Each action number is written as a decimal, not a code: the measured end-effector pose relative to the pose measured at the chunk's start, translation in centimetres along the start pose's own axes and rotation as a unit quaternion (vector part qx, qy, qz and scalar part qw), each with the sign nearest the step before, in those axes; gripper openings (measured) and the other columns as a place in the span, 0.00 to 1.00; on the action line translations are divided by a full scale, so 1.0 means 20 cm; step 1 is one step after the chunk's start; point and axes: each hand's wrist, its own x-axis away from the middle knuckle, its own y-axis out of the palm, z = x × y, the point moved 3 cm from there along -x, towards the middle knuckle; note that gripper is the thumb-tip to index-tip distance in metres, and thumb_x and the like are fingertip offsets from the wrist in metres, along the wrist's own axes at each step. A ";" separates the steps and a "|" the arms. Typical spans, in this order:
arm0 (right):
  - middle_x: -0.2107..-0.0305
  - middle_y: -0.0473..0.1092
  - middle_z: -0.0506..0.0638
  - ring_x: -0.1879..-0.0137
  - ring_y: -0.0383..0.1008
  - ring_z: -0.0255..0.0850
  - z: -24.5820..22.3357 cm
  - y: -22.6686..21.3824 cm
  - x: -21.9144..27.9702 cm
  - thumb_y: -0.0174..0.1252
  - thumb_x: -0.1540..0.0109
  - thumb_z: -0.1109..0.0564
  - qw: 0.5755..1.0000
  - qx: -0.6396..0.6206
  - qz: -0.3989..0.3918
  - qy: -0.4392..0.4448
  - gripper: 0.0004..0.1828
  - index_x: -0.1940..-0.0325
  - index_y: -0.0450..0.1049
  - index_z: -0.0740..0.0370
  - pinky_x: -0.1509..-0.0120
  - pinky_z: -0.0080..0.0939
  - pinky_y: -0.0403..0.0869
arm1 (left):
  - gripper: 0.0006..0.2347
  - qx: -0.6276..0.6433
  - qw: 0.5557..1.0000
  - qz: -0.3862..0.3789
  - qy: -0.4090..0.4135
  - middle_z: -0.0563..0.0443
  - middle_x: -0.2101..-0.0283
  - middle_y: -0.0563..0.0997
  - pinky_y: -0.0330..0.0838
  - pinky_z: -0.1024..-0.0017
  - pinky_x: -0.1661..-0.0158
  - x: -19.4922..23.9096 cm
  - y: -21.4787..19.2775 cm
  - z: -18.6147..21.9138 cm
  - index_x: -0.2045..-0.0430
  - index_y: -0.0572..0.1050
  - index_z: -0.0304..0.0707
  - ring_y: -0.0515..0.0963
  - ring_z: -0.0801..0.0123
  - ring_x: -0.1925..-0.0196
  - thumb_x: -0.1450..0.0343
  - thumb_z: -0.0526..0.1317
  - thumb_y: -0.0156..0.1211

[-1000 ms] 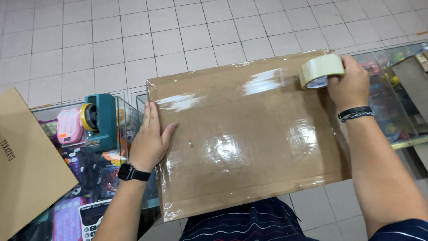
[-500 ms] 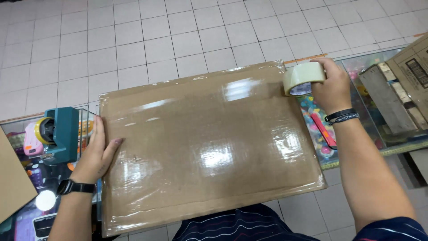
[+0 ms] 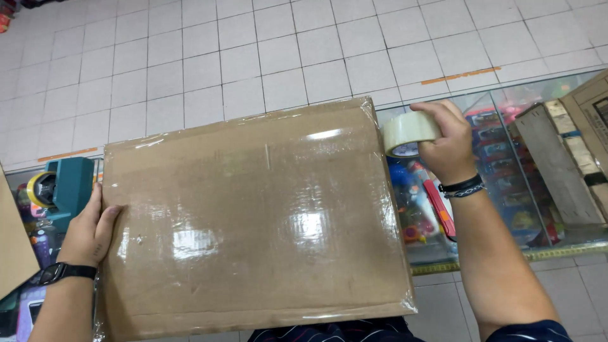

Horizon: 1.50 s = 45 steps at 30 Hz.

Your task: A person is sealing a large cardboard box with clear adhesive tape on a glass counter in a toy store.

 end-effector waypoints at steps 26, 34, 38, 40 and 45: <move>0.59 0.68 0.59 0.53 0.70 0.50 0.14 0.08 0.09 0.50 0.47 0.77 0.999 -0.031 -0.003 0.011 0.32 0.39 0.78 0.72 0.51 0.45 0.71 | 0.31 -0.023 0.995 0.070 0.061 0.26 0.41 0.76 0.66 0.47 0.43 -0.03 0.05 -0.15 0.25 0.60 0.40 0.73 0.34 0.40 0.25 0.53 0.39; 0.58 0.68 0.60 0.52 0.71 0.51 0.15 0.10 0.11 0.48 0.46 0.76 0.999 -0.043 -0.004 0.023 0.32 0.39 0.78 0.72 0.50 0.44 0.71 | 0.31 -0.030 0.994 0.081 0.069 0.26 0.42 0.77 0.69 0.46 0.47 -0.04 0.06 -0.19 0.25 0.61 0.40 0.75 0.34 0.42 0.25 0.54 0.39; 0.57 0.69 0.62 0.51 0.72 0.52 0.16 0.12 0.13 0.49 0.43 0.78 0.999 -0.051 0.009 0.016 0.28 0.39 0.77 0.73 0.48 0.45 0.72 | 0.32 -0.033 0.992 0.089 0.082 0.28 0.43 0.78 0.69 0.47 0.47 -0.04 0.06 -0.21 0.24 0.61 0.40 0.76 0.35 0.43 0.24 0.56 0.38; 0.57 0.69 0.62 0.51 0.72 0.52 0.18 0.13 0.14 0.49 0.42 0.78 0.998 -0.056 0.017 0.017 0.28 0.40 0.77 0.73 0.48 0.45 0.72 | 0.32 -0.033 0.992 0.091 0.078 0.28 0.43 0.78 0.70 0.47 0.48 -0.05 0.07 -0.22 0.24 0.61 0.42 0.76 0.35 0.44 0.24 0.56 0.38; 0.55 0.70 0.64 0.50 0.72 0.54 0.22 0.17 0.17 0.48 0.43 0.76 0.998 -0.064 0.012 0.022 0.29 0.38 0.78 0.74 0.45 0.47 0.71 | 0.28 -0.021 0.990 0.085 0.113 0.31 0.34 0.71 0.62 0.57 0.39 -0.10 0.07 -0.29 0.27 0.60 0.39 0.71 0.41 0.35 0.25 0.47 0.41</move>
